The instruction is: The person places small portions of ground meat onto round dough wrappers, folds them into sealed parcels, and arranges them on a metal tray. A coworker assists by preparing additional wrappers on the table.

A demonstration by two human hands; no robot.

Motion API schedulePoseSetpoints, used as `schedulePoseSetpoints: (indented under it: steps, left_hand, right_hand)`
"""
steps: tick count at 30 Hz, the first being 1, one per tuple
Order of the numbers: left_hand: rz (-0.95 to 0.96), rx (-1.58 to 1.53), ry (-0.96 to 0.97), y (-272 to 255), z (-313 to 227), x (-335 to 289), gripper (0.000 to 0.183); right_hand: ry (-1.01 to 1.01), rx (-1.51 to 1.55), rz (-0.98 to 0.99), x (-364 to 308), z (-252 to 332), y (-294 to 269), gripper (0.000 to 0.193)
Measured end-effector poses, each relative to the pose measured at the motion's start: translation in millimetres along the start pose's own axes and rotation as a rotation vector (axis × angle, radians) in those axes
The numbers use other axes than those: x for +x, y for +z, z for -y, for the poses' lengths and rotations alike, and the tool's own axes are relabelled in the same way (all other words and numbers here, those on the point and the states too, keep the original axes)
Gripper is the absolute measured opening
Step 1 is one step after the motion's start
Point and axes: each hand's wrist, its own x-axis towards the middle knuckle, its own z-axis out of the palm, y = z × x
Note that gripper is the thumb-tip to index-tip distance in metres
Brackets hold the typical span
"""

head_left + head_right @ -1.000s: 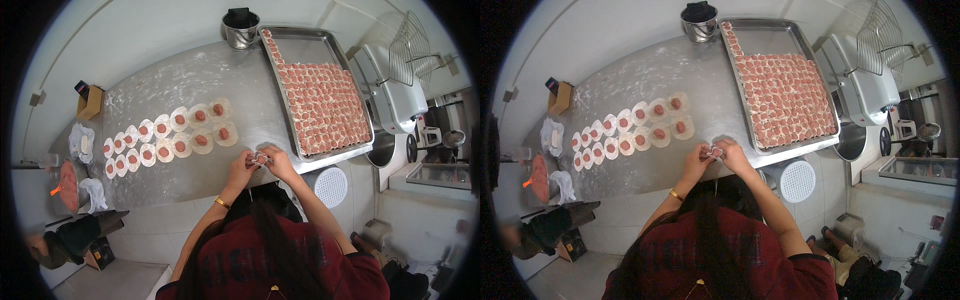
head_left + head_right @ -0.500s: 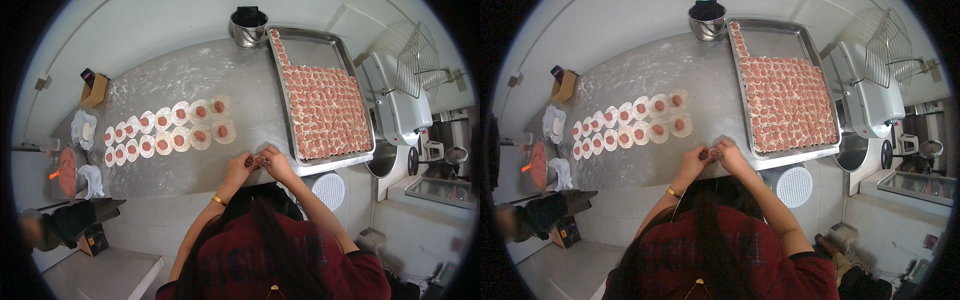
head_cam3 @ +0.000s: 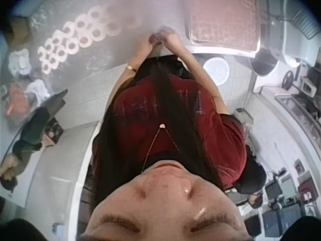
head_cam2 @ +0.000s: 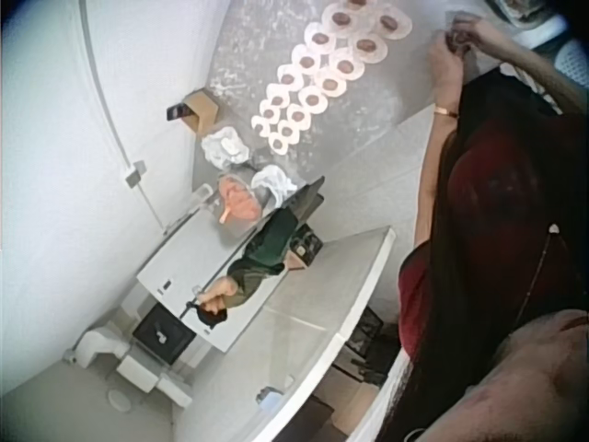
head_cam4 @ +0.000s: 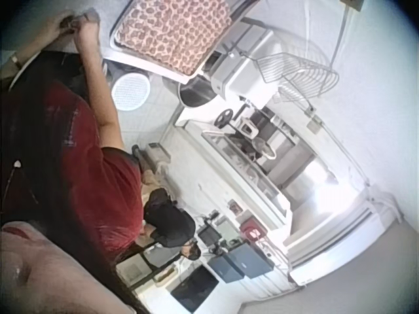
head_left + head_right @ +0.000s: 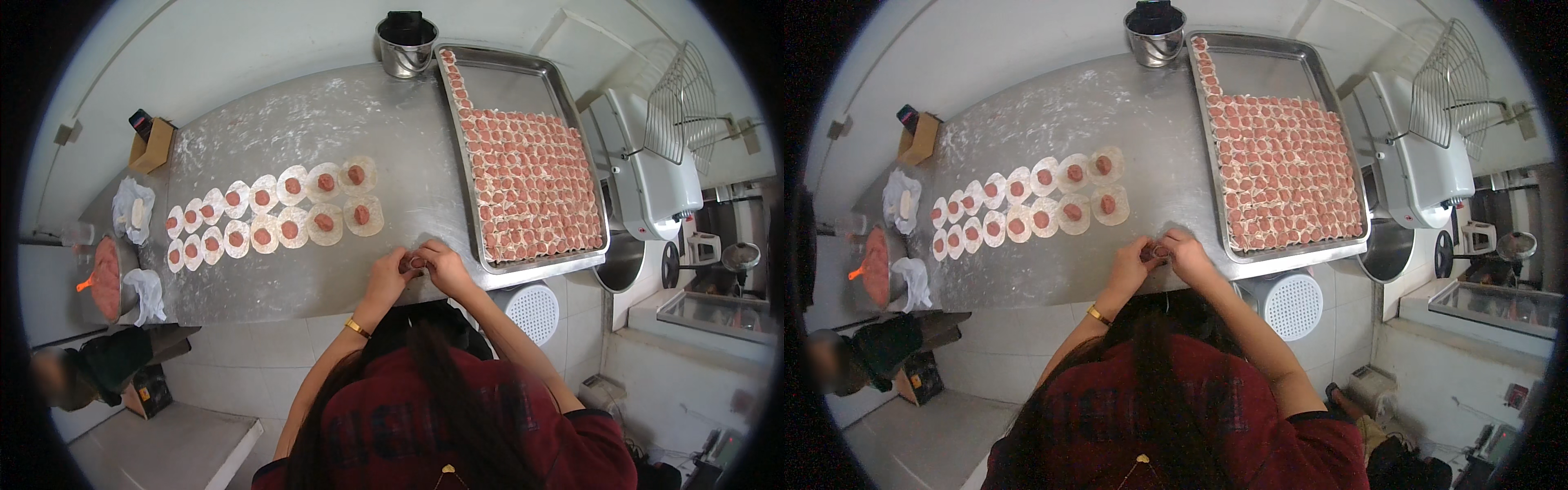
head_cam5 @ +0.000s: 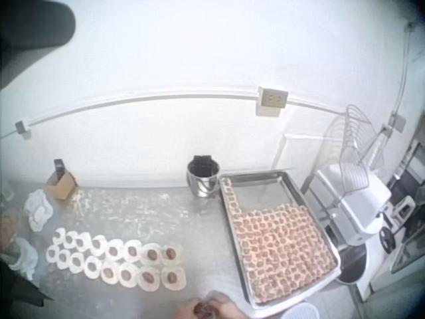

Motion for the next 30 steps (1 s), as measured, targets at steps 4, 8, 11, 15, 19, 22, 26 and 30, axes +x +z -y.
schedulePoseSetpoints:
  steps: [4,8,11,15,19,22,26,30]
  left_hand:
    - [-0.008,-0.007,-0.002,-5,1,-1,0.027]
    - [0.036,0.101,0.008,-7,-7,4,0.024]
    - [0.011,0.179,0.057,-7,-6,5,0.022]
    - [0.051,0.167,0.055,-11,-4,5,0.022]
    - [0.044,0.212,0.083,-8,1,9,0.024]
    - [-0.030,0.161,0.123,-7,5,10,0.024]
    - [0.003,0.147,0.161,-6,2,13,0.023]
    - [0.057,0.124,0.110,-6,4,14,0.025]
  right_hand:
    - [-0.033,-0.087,-0.152,1,10,-7,0.032]
    - [0.044,-0.048,0.038,3,1,0,0.033]
    - [0.012,-0.038,0.003,7,3,-2,0.032]
    - [0.024,-0.049,-0.012,4,12,-7,0.027]
    - [0.060,0.022,0.059,9,8,-4,0.030]
    - [0.021,-0.029,-0.090,8,14,-12,0.038]
    - [0.054,-0.090,0.050,5,5,-8,0.035]
    - [0.046,-0.002,0.045,8,-4,-1,0.028]
